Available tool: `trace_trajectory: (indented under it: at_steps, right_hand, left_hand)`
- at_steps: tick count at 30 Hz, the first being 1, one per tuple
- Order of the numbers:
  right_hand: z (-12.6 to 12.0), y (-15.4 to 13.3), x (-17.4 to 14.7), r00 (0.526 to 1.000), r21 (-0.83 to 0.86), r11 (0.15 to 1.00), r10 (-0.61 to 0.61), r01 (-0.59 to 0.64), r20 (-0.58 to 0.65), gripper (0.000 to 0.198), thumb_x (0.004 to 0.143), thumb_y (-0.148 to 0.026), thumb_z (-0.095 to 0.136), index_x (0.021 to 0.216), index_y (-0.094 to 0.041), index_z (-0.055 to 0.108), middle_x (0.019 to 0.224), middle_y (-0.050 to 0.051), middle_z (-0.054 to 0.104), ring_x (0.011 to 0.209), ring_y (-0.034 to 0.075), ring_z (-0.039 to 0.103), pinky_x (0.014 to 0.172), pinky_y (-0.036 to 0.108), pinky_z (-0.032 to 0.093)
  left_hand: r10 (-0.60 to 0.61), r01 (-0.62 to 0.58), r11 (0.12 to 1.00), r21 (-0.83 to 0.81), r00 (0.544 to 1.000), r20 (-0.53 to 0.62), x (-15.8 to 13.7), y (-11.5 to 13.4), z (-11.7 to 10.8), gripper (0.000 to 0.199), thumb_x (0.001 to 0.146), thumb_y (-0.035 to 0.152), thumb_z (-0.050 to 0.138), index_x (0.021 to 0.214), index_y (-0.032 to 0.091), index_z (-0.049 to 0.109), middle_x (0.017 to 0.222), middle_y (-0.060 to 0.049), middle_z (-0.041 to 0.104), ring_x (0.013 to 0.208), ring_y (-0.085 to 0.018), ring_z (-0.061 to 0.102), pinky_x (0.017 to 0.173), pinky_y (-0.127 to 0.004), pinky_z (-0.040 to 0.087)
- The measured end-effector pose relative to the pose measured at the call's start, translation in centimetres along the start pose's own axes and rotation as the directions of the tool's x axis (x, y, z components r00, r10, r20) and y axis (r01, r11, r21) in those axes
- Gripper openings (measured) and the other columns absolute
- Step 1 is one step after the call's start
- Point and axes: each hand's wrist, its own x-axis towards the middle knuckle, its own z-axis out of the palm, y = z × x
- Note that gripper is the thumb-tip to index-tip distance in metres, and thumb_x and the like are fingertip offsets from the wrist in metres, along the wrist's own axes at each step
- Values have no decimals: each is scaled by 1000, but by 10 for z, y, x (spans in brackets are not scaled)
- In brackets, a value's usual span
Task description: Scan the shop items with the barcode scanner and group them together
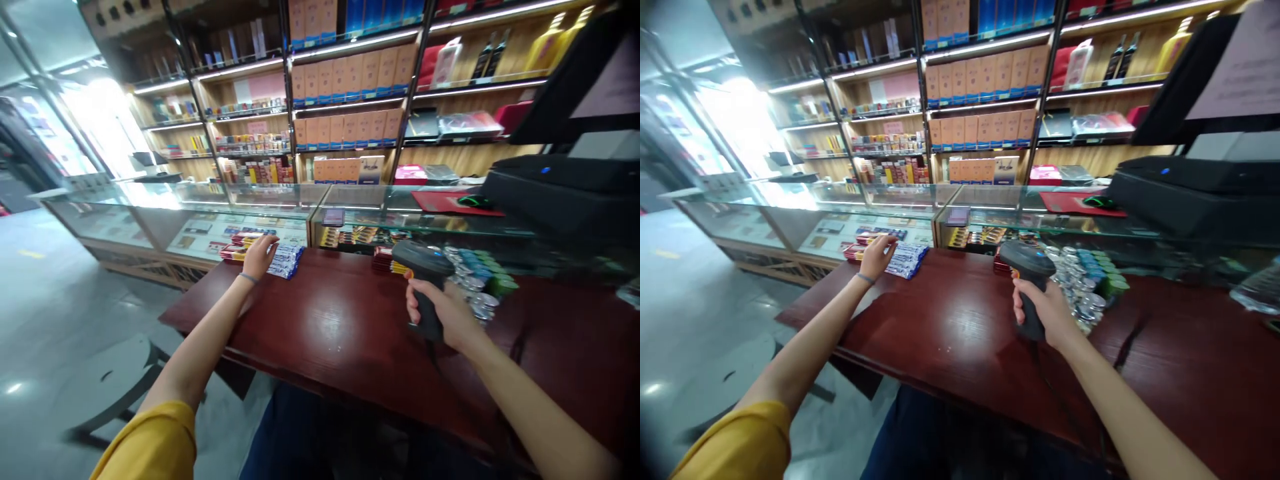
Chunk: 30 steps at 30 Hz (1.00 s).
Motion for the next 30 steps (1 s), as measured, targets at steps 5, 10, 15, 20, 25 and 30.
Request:
trace_trajectory:
  at_steps: [5,10,15,20,25,30]
  right_hand:
    - [13,-2,-2,999,-39,999,29,-28,44,24,80,-40,73,92,-23,62,54,-3,56,37,13,49,38,25,39]
    - [18,-2,-4,997,-146,989,18,-7,73,26,80,-45,72,86,-22,63,54,-1,55,39,13,49,40,26,39]
    - [20,4,-4,995,-203,979,25,-3,101,29,82,-47,70,92,-22,61,56,-3,55,41,13,50,44,25,40]
    - [22,9,-3,994,-183,983,52,-33,101,30,82,-48,71,93,-22,60,56,-4,55,41,13,50,43,25,40]
    - [21,9,-2,995,-184,983,42,-25,92,29,82,-47,71,92,-21,62,55,-4,55,39,12,49,42,25,39]
    - [23,5,3,995,-146,989,46,-32,93,28,83,-43,70,96,-21,61,55,-4,55,39,12,49,41,24,39]
  left_hand:
    - [-114,120,985,121,992,-52,-16,-55,-46,15,85,20,62,98,24,69,105,-9,68,102,-25,61,97,-34,43]
    - [-181,159,923,352,983,32,-28,-92,-66,27,87,16,53,110,22,66,114,-11,63,110,-27,58,102,-41,43]
    - [-185,100,855,508,975,120,-34,-108,-68,42,87,12,48,127,20,60,130,-12,57,121,-26,54,107,-41,43]
    - [-182,47,858,512,959,217,-36,-110,-64,43,90,13,46,128,23,61,129,-9,60,121,-23,55,107,-38,44]
    - [-207,53,796,603,960,189,-35,-108,-62,33,94,19,44,119,21,65,120,-12,63,117,-27,56,100,-41,47]
    - [-191,34,785,618,963,190,-36,-98,-62,29,94,19,46,117,23,64,118,-12,63,114,-26,57,96,-39,47]
